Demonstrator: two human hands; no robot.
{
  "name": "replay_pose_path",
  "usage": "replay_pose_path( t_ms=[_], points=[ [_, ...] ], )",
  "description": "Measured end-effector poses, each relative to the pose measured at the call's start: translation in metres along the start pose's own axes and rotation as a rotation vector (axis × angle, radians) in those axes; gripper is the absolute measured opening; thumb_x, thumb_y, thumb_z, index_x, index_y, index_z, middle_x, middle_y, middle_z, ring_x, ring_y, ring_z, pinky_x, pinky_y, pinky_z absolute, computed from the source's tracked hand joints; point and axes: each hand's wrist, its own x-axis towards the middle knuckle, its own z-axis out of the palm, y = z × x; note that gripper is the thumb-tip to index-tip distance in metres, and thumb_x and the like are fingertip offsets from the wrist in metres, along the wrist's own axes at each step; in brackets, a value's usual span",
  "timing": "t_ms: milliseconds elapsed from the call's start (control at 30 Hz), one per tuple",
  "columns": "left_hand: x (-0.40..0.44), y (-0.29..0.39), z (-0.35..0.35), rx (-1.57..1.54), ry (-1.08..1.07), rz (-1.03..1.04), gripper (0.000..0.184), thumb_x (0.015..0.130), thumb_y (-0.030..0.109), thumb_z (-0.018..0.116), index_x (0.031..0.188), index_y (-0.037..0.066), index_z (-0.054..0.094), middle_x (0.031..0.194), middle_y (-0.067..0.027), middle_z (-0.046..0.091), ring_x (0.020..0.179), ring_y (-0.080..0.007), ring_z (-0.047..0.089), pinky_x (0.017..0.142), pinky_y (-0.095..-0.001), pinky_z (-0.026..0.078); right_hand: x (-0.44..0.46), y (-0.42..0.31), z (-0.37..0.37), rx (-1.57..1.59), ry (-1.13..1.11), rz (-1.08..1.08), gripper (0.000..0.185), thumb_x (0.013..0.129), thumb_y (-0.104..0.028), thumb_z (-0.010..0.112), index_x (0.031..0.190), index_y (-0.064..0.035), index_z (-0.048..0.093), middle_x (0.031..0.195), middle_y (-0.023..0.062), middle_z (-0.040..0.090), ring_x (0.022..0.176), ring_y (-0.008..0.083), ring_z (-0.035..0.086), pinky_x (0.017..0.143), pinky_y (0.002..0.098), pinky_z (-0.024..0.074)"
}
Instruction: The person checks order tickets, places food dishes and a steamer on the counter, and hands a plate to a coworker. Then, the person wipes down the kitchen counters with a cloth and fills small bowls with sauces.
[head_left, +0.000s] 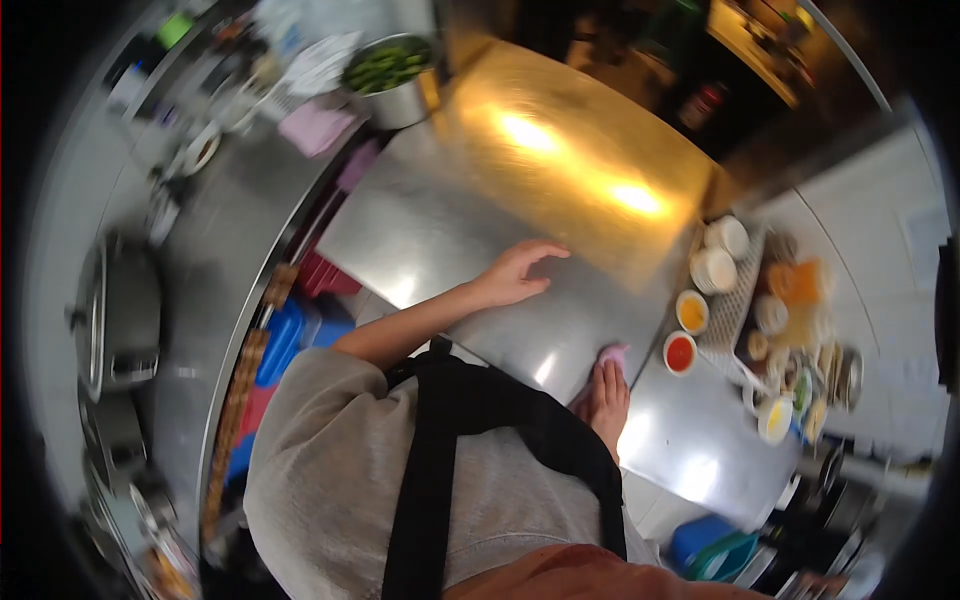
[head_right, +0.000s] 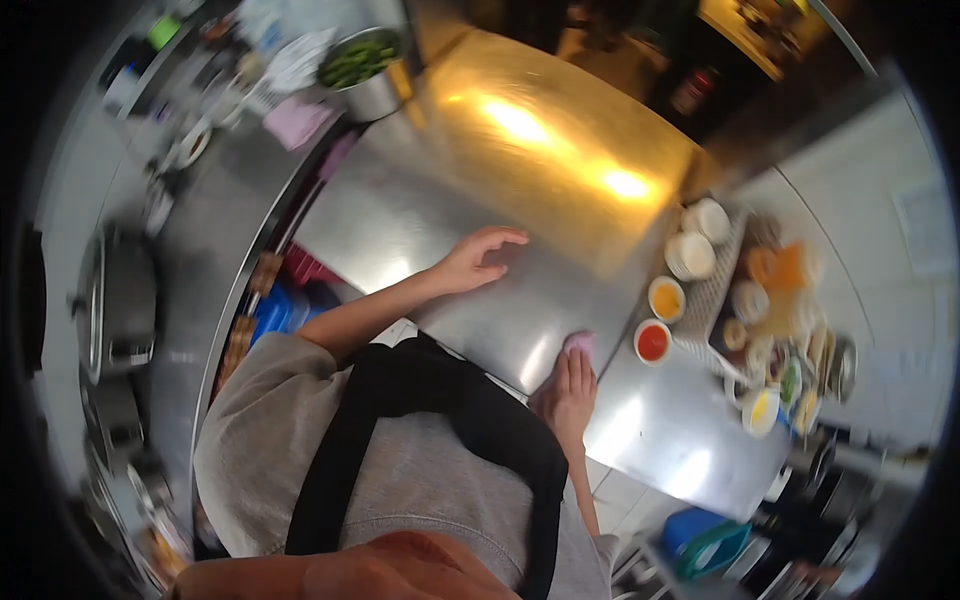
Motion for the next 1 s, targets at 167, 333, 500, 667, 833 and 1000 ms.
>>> replay_pose_path(
  t_ms=[167, 333, 500, 667, 833, 1000],
  points=[
    [-0.028, 0.022, -0.036, -0.066, 0.140, 0.028, 0.045, 0.071, 0.004, 0.058, 0.115, 0.010, 0.051, 0.116, -0.0082, 0.052, 0.105, -0.0220, 0.049, 0.084, -0.0331, 0.043, 0.147, -0.001, 0.057, -0.051, 0.191, -0.114, 0.059, 0.070, -0.005, 0.051, 0.127, 0.0027, 0.037, 0.129, 0.0202, 0.041, 0.119, 0.0340, 0.039, 0.099, 0.0402, 0.0309],
    [-0.115, 0.032, -0.137, -0.063, 0.416, 0.009, 0.043, 0.074, 0.006, 0.055, 0.117, 0.010, 0.050, 0.115, -0.0056, 0.053, 0.108, -0.0192, 0.049, 0.086, -0.0329, 0.042, 0.310, -0.096, 0.054, 0.643, 0.025, 0.337, 0.025, 0.083, -0.008, 0.041, 0.103, 0.0019, 0.051, 0.103, 0.0188, 0.057, 0.099, 0.0319, 0.055, 0.084, 0.0393, 0.0429],
    [-0.247, 0.017, -0.221, -0.093, 0.765, -0.142, 0.038, 0.077, 0.001, 0.051, 0.115, 0.002, 0.051, 0.112, -0.0081, 0.056, 0.104, -0.0174, 0.052, 0.088, -0.0308, 0.043, 0.326, -0.223, 0.133, 0.380, -0.136, -0.088, 0.027, 0.080, -0.004, 0.043, 0.105, -0.0006, 0.051, 0.098, 0.0174, 0.058, 0.094, 0.0295, 0.054, 0.081, 0.0391, 0.0416],
    [-0.384, -0.003, -0.263, -0.129, 1.258, -0.328, 0.030, 0.081, -0.003, 0.048, 0.109, 0.000, 0.053, 0.106, -0.0085, 0.058, 0.100, -0.0161, 0.054, 0.089, -0.0283, 0.041, 0.264, -0.356, 0.186, 0.514, -0.140, -0.797, 0.037, 0.075, 0.001, 0.039, 0.111, 0.0003, 0.049, 0.099, 0.0187, 0.056, 0.099, 0.0302, 0.052, 0.086, 0.0371, 0.0397],
    [-0.459, 0.018, -0.282, -0.002, 1.548, -0.291, 0.024, 0.082, 0.001, 0.050, 0.106, 0.000, 0.056, 0.103, -0.0084, 0.060, 0.097, -0.0164, 0.055, 0.083, -0.0283, 0.044, 0.299, -0.456, 0.184, 0.920, -0.251, -0.726, 0.034, 0.074, 0.003, 0.037, 0.107, 0.0023, 0.048, 0.103, 0.0212, 0.054, 0.096, 0.0356, 0.053, 0.085, 0.0404, 0.0400],
    [-0.497, 0.031, -0.280, 0.201, 1.661, -0.456, 0.027, 0.083, 0.004, 0.053, 0.110, 0.000, 0.054, 0.106, -0.0096, 0.057, 0.101, -0.0178, 0.053, 0.082, -0.0281, 0.045, 0.369, -0.498, 0.216, 0.556, -0.145, -0.956, 0.040, 0.087, -0.027, 0.049, 0.115, 0.0010, 0.046, 0.119, 0.0217, 0.047, 0.110, 0.0353, 0.046, 0.092, 0.0418, 0.0357]
  ],
)
